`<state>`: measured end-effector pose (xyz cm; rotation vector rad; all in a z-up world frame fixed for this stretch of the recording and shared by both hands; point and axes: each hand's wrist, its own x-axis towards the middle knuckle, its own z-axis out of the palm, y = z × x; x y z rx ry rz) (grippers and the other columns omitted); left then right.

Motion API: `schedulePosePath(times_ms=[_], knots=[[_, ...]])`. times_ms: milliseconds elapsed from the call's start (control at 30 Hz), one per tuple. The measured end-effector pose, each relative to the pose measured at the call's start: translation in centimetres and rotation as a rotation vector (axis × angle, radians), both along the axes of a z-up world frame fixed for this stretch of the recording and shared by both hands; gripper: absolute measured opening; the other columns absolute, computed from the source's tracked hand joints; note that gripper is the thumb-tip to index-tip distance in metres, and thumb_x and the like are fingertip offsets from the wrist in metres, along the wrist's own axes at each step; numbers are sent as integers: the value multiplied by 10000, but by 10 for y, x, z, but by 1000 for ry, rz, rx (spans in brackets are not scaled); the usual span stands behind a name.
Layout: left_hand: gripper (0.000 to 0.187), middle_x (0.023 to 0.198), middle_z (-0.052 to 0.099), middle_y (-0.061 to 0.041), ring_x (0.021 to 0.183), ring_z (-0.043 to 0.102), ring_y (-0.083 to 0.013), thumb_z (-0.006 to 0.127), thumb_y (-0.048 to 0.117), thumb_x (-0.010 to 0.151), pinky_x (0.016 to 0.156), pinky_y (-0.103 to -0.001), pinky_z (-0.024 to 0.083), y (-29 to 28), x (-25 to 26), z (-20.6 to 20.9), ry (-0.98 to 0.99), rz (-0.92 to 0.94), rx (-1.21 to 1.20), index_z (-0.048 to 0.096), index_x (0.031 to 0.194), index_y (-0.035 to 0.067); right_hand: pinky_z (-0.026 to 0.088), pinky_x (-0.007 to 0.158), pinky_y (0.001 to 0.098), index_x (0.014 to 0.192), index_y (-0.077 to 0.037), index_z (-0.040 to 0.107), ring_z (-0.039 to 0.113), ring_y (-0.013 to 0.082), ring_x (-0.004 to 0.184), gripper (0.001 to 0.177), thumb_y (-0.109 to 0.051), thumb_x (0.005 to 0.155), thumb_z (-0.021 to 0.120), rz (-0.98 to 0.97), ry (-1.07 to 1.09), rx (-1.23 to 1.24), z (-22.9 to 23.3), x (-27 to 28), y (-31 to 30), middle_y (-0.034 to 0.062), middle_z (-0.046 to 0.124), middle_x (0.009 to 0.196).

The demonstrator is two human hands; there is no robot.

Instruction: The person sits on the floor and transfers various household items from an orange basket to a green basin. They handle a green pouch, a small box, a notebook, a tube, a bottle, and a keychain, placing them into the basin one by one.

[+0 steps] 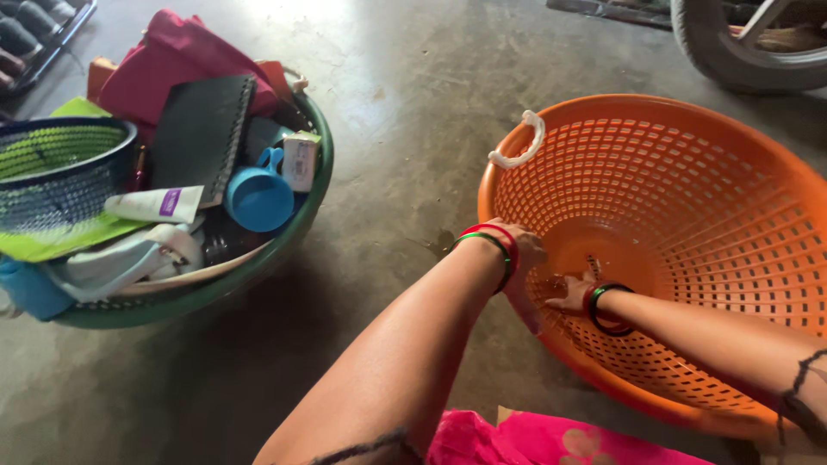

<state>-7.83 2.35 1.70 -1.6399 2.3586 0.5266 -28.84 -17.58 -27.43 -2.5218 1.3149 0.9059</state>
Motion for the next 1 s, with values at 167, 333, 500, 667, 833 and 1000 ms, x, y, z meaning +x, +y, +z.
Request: schedulePosePath(times_ms=[167, 333, 500, 667, 833, 1000], knots=[[1201, 1407, 621, -36, 1347, 560, -258, 763, 889, 435, 1138, -482, 415, 3, -5, 13, -99, 58, 35, 596, 1408, 205, 308, 1135, 497, 1479, -106, 419, 390, 412, 1356, 844, -710, 899, 523, -171, 27, 79, -11, 6, 5, 234, 434, 1450], [1189, 1478, 571, -32, 1417, 483, -273, 774, 892, 488, 1171, -709, 213, 3, -5, 13, -177, 116, 0, 572, 1441, 209, 391, 919, 480, 1281, -46, 557, 519, 376, 1086, 593, -502, 902, 589, -200, -27, 162, 9, 7, 12, 199, 549, 1174], [1079, 1457, 587, -34, 1423, 473, -296, 787, 814, 531, 1169, -781, 182, -9, 2, -5, -217, 198, -46, 575, 1439, 272, 475, 704, 463, 1083, 13, 695, 648, 340, 815, 356, -293, 906, 656, -266, -199, 297, 27, 38, 18, 163, 664, 897], [649, 1425, 655, 15, 1402, 529, -285, 716, 566, 793, 1182, -794, 224, -14, 11, -10, -197, 270, -153, 673, 1383, 298, 344, 492, 417, 918, -67, 612, 444, 267, 547, 204, -262, 974, 597, -391, -504, 547, 39, 61, 6, 74, 488, 647], [1374, 1497, 514, -27, 1451, 400, -280, 896, 846, 456, 1141, -665, 284, -4, 19, -2, -128, 300, -119, 397, 1516, 128, 465, 515, 360, 812, -83, 666, 625, 227, 592, 138, -196, 874, 618, -26, -997, -24, 87, 118, -28, 94, 649, 729], [1595, 1468, 543, -101, 1386, 509, -288, 933, 669, 447, 1086, -509, 458, -21, 35, -19, 219, 474, -186, 23, 1616, 79, 443, 541, 350, 898, 8, 610, 560, 187, 607, 315, -227, 1058, 475, -317, -1483, 216, 150, 150, -23, 112, 652, 783]])
